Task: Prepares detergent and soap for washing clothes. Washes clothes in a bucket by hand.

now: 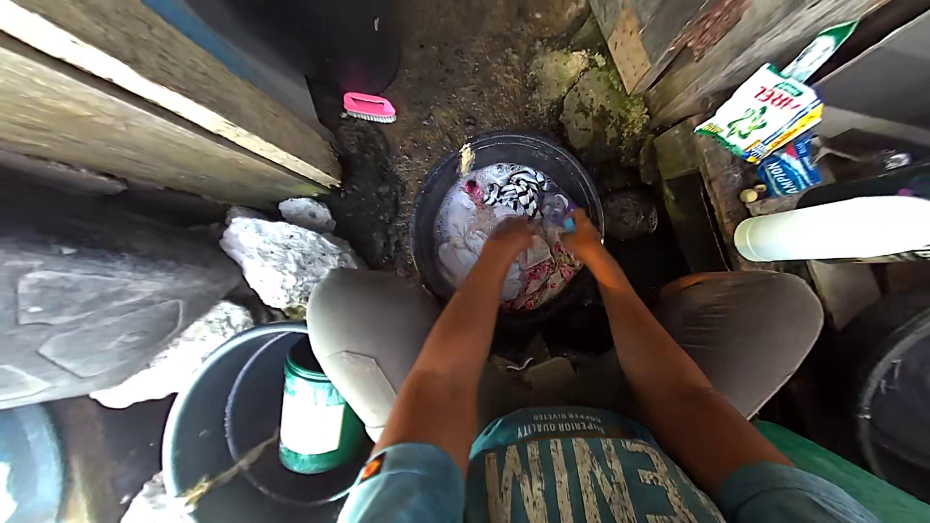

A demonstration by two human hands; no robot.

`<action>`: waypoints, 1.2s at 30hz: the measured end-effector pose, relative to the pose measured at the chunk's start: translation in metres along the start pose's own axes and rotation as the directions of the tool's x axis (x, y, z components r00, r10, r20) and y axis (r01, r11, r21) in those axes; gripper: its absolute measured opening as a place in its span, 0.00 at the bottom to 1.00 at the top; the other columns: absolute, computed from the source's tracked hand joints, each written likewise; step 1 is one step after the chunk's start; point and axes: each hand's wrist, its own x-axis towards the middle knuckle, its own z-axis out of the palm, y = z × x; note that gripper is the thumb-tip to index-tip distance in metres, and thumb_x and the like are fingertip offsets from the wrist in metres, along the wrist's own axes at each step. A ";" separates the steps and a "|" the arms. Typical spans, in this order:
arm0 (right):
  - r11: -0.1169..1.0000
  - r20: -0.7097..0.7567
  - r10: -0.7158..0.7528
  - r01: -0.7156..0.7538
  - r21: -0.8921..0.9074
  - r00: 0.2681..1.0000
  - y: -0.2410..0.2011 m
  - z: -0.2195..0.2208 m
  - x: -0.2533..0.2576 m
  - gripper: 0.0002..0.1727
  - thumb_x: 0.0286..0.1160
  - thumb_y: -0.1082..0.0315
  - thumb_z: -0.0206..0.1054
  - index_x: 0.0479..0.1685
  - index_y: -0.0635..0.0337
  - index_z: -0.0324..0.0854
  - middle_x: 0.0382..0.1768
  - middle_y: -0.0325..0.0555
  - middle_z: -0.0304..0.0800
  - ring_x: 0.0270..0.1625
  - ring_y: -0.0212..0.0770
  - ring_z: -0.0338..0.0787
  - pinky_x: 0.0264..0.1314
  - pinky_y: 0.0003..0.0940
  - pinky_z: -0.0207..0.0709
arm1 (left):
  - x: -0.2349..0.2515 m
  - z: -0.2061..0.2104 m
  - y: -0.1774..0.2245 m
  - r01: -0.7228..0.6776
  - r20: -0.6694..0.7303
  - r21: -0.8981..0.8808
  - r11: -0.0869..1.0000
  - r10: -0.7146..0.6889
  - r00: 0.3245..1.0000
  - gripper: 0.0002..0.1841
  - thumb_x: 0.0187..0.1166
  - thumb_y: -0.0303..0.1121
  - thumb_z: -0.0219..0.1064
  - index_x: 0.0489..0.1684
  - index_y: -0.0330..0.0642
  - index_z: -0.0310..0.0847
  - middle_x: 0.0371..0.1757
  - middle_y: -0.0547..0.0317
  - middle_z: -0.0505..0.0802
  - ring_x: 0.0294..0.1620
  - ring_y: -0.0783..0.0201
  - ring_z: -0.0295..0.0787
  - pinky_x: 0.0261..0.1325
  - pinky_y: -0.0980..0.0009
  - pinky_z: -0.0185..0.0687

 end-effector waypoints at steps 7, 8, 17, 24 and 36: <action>0.884 0.358 0.083 0.097 -0.457 0.930 0.028 0.077 -0.014 0.37 0.77 0.59 0.72 0.83 0.67 0.67 0.83 0.76 0.61 0.80 0.75 0.71 0.77 0.70 0.68 | 0.005 0.115 -0.035 0.367 0.027 0.030 0.930 -0.367 0.930 0.34 0.83 0.33 0.66 0.91 0.41 0.59 0.95 0.30 0.37 0.86 0.13 0.46 0.71 0.14 0.52; 0.880 0.368 0.087 0.102 -0.464 0.926 0.026 0.079 -0.016 0.37 0.77 0.59 0.71 0.83 0.66 0.66 0.83 0.76 0.61 0.80 0.74 0.71 0.76 0.69 0.69 | 0.008 0.118 -0.042 0.354 0.032 0.060 0.933 -0.356 0.934 0.33 0.83 0.34 0.67 0.89 0.43 0.62 0.95 0.32 0.40 0.86 0.14 0.47 0.71 0.13 0.50; 0.995 0.377 0.037 0.003 -0.104 0.925 0.016 0.086 -0.017 0.29 0.84 0.61 0.65 0.82 0.62 0.71 0.80 0.68 0.71 0.81 0.64 0.74 0.83 0.60 0.66 | 0.025 0.136 -0.075 0.360 -0.020 0.178 0.916 -0.362 0.932 0.27 0.87 0.36 0.59 0.84 0.34 0.69 0.85 0.26 0.68 0.87 0.24 0.56 0.84 0.22 0.37; 0.790 0.320 -0.109 -0.113 0.603 0.941 -0.021 0.040 -0.031 0.14 0.83 0.66 0.64 0.60 0.64 0.81 0.44 0.51 0.86 0.40 0.40 0.84 0.45 0.41 0.81 | -0.008 0.079 -0.049 0.254 0.002 -0.142 0.957 -0.257 0.967 0.26 0.92 0.37 0.53 0.88 0.40 0.64 0.84 0.33 0.73 0.83 0.31 0.69 0.81 0.33 0.62; 0.145 -0.237 -0.625 0.408 0.901 0.744 -0.120 -0.104 -0.099 0.11 0.81 0.68 0.52 0.45 0.51 0.81 0.50 0.41 0.94 0.53 0.36 0.93 0.57 0.37 0.88 | -0.050 -0.002 0.016 -0.305 -0.451 -0.598 0.741 0.003 0.892 0.25 0.86 0.24 0.59 0.80 0.23 0.63 0.77 0.30 0.79 0.80 0.47 0.74 0.85 0.54 0.65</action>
